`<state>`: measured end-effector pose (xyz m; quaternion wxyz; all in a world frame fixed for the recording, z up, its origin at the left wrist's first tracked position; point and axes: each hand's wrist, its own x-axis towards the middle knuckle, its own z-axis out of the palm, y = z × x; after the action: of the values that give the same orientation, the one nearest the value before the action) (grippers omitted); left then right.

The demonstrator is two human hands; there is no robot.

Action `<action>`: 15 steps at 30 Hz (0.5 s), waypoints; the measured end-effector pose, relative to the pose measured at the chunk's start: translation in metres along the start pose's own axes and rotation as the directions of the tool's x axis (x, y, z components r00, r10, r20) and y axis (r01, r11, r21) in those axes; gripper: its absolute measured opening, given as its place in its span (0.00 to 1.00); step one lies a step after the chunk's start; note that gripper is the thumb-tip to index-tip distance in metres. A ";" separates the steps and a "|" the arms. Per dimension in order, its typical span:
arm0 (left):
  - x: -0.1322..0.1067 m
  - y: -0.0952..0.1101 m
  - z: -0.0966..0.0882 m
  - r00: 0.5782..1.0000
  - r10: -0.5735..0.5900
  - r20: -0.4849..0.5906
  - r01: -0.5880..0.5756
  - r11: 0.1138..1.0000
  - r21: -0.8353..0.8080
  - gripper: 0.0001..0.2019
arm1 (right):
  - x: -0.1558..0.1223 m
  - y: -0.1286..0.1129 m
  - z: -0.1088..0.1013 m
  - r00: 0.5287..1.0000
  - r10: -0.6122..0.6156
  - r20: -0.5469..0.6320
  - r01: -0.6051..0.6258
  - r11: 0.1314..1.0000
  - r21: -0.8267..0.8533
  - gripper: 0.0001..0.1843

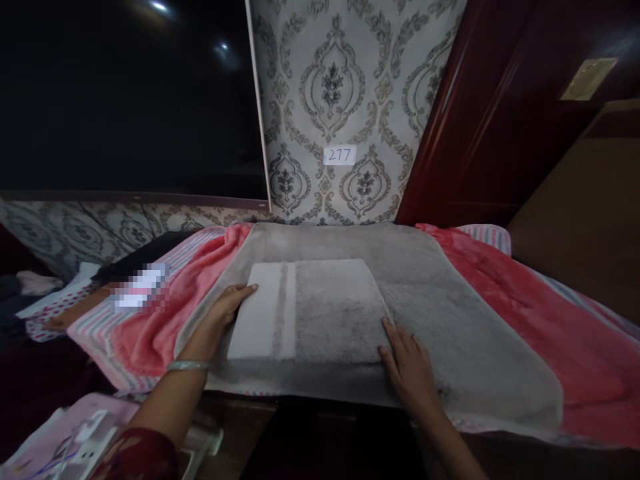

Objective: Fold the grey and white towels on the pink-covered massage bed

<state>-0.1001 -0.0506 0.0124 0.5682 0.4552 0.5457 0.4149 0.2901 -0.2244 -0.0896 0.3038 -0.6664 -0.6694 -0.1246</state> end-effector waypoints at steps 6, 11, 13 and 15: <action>-0.010 0.012 0.012 0.998 -0.057 0.027 0.058 0.997 -0.045 0.24 | 0.014 0.004 -0.004 0.995 0.083 0.049 -0.089 0.989 0.121 0.31; -0.021 0.021 0.019 0.985 -0.166 0.054 0.171 0.979 -0.113 0.20 | 0.048 0.000 -0.010 0.962 0.213 0.173 -0.219 0.976 0.017 0.32; -0.024 0.021 0.019 0.980 -0.174 0.095 0.186 0.975 -0.126 0.20 | 0.064 -0.001 -0.011 0.947 0.240 0.215 -0.243 0.970 -0.011 0.32; -0.026 0.020 0.018 0.981 -0.159 0.115 0.174 0.975 -0.135 0.22 | 0.077 -0.002 -0.009 0.938 0.248 0.240 -0.250 0.968 -0.022 0.32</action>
<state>-0.0832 -0.0717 0.0380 0.6598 0.3864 0.5204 0.3802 0.2958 -0.1669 -0.0374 0.2365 -0.7547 -0.6120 -0.0002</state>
